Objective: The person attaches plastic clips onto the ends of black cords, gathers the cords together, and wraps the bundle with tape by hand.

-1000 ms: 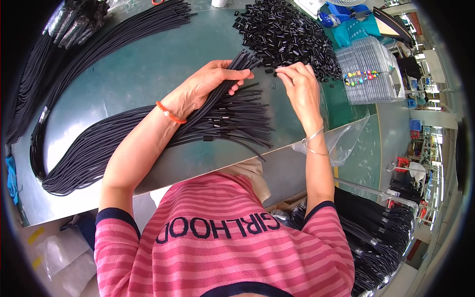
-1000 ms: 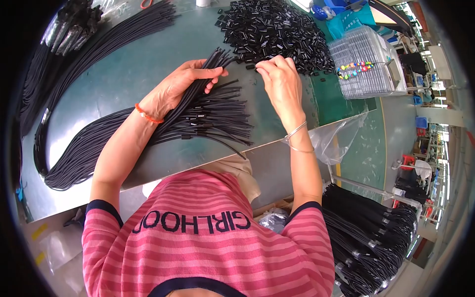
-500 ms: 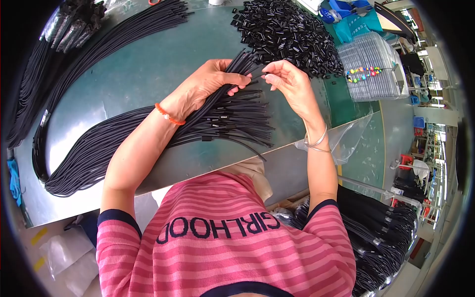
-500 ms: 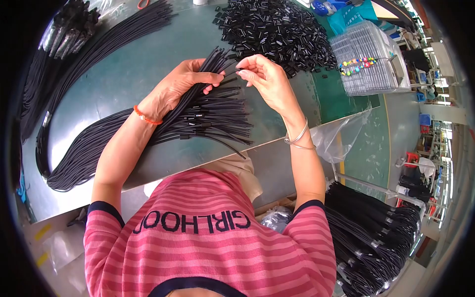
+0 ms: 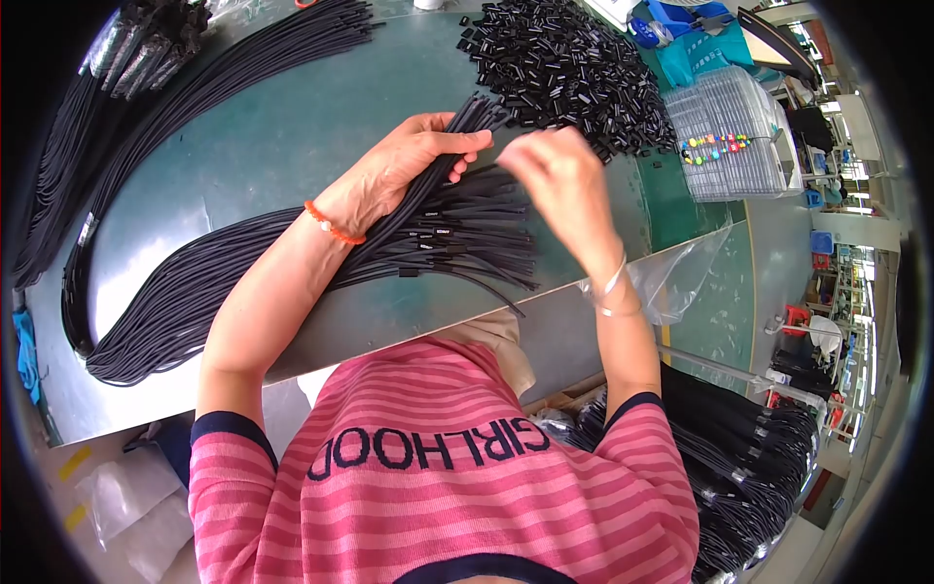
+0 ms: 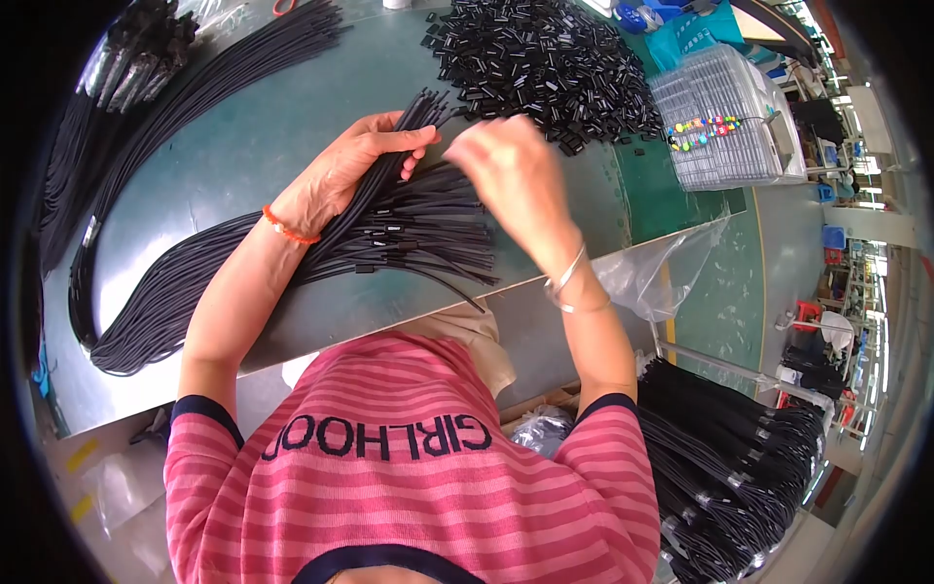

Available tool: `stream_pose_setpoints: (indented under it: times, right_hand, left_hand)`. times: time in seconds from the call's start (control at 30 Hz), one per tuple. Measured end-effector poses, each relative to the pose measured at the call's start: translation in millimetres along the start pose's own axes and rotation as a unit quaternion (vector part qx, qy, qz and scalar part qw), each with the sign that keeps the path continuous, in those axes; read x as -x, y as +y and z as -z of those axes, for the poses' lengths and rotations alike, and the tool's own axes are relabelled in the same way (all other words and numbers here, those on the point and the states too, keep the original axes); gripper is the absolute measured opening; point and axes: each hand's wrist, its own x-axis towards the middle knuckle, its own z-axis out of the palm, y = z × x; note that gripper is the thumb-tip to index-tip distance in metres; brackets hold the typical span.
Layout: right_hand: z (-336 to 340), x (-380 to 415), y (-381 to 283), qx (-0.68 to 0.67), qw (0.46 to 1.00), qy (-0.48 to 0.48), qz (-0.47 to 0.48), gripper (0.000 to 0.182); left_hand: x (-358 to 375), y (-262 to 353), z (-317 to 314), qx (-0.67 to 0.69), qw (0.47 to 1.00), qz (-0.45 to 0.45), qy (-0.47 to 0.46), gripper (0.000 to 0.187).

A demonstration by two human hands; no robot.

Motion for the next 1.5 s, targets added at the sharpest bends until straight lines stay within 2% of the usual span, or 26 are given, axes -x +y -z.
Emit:
stream_pose_setpoints:
  times: [0.03, 0.2, 0.3, 0.33, 0.43, 0.47, 0.57, 0.6, 0.7, 0.73, 0.83, 0.87, 0.97, 1.0, 1.07, 1.1, 1.27, 1.3, 1.37, 1.4, 1.43, 1.47, 1.5]
  right_hand:
    - [4, -4, 16, 0.133, 0.989, 0.067, -0.019, 0.006]
    - [-1, -2, 40, 0.137, 0.989, 0.049, -0.033, 0.008]
    - [-1, 1, 36, -0.009, 0.989, -0.044, -0.144, 0.013]
    - [-1, 3, 38, -0.009, 0.988, -0.043, -0.145, 0.013]
    - [-2, 6, 45, -0.242, 0.948, -0.040, -0.203, 0.020]
    - [-2, 6, 46, -0.243, 0.948, -0.042, -0.204, 0.020]
    - [9, 2, 36, -0.390, 0.895, -0.046, -0.213, 0.014]
    - [11, 1, 35, -0.390, 0.895, -0.045, -0.213, 0.014]
    - [14, -4, 31, -0.210, 0.972, -0.050, -0.094, 0.008]
    - [13, -5, 20, -0.210, 0.972, -0.051, -0.094, 0.008]
    - [3, -4, -20, -0.001, 0.996, -0.058, 0.072, 0.005]
    - [3, -5, -22, -0.001, 0.996, -0.057, 0.072, 0.005]
    - [-1, -12, -26, -0.115, 0.986, -0.115, -0.035, 0.005]
    - [-5, -15, -17, -0.116, 0.986, -0.116, -0.035, 0.005]
    - [-21, -25, 27, 0.073, 0.995, 0.016, 0.072, 0.008]
    - [-23, -29, 36, 0.167, 0.974, 0.083, 0.125, 0.010]
    - [-24, -21, 40, 0.182, 0.974, 0.037, 0.132, 0.016]
    - [-22, -17, 40, 0.096, 0.994, 0.034, 0.042, 0.016]
    - [-17, -13, 40, -0.078, 0.987, 0.026, -0.136, 0.016]
    - [-14, -11, 40, -0.079, 0.987, 0.026, -0.136, 0.016]
    - [-10, -10, 41, -0.235, 0.954, 0.027, -0.185, 0.016]
    - [-7, -8, 40, -0.385, 0.894, 0.028, -0.228, 0.016]
    - [-4, -7, 39, -0.524, 0.809, 0.029, -0.265, 0.015]
  left_hand:
    - [1, 2, -3, -0.005, 1.000, 0.008, 0.013, 0.013]
    - [2, 3, -6, -0.036, 0.999, 0.000, 0.019, 0.013]
    - [4, 2, -8, -0.048, 0.999, -0.016, 0.013, 0.014]
    - [4, 2, -8, -0.054, 0.998, -0.025, 0.009, 0.014]
    - [4, 2, -9, -0.054, 0.998, -0.027, 0.017, 0.015]
    - [4, 1, -9, -0.054, 0.998, -0.027, 0.021, 0.015]
    - [1, 0, -7, -0.076, 0.997, -0.024, 0.019, 0.014]
    - [0, 0, -7, -0.087, 0.996, -0.024, 0.019, 0.014]
    - [3, 0, -10, -0.061, 0.998, -0.024, 0.021, 0.013]
    - [4, 0, -11, -0.048, 0.998, -0.024, 0.021, 0.013]
    - [2, 0, -2, -0.011, 1.000, -0.022, -0.001, 0.013]
    - [1, 0, 0, 0.007, 1.000, -0.022, -0.012, 0.013]
    - [-2, -1, 6, 0.017, 0.999, -0.033, -0.005, 0.014]
    - [-1, -1, 6, 0.023, 0.999, -0.039, -0.002, 0.014]
    - [1, 0, 1, 0.023, 0.999, -0.030, 0.007, 0.014]
    - [2, 2, -2, 0.023, 0.999, -0.023, 0.018, 0.014]
    - [3, 3, -5, 0.004, 0.999, -0.013, 0.041, 0.013]
    - [3, 2, -5, 0.005, 0.999, -0.011, 0.041, 0.013]
    - [1, 3, -3, -0.010, 1.000, -0.013, 0.017, 0.013]
    - [1, 2, -2, -0.017, 1.000, -0.013, 0.005, 0.014]
    - [1, 1, -2, -0.017, 1.000, -0.011, 0.006, 0.014]
    - [0, 0, -3, -0.019, 1.000, -0.012, 0.009, 0.013]
    - [0, 0, -4, -0.021, 1.000, -0.014, 0.012, 0.013]
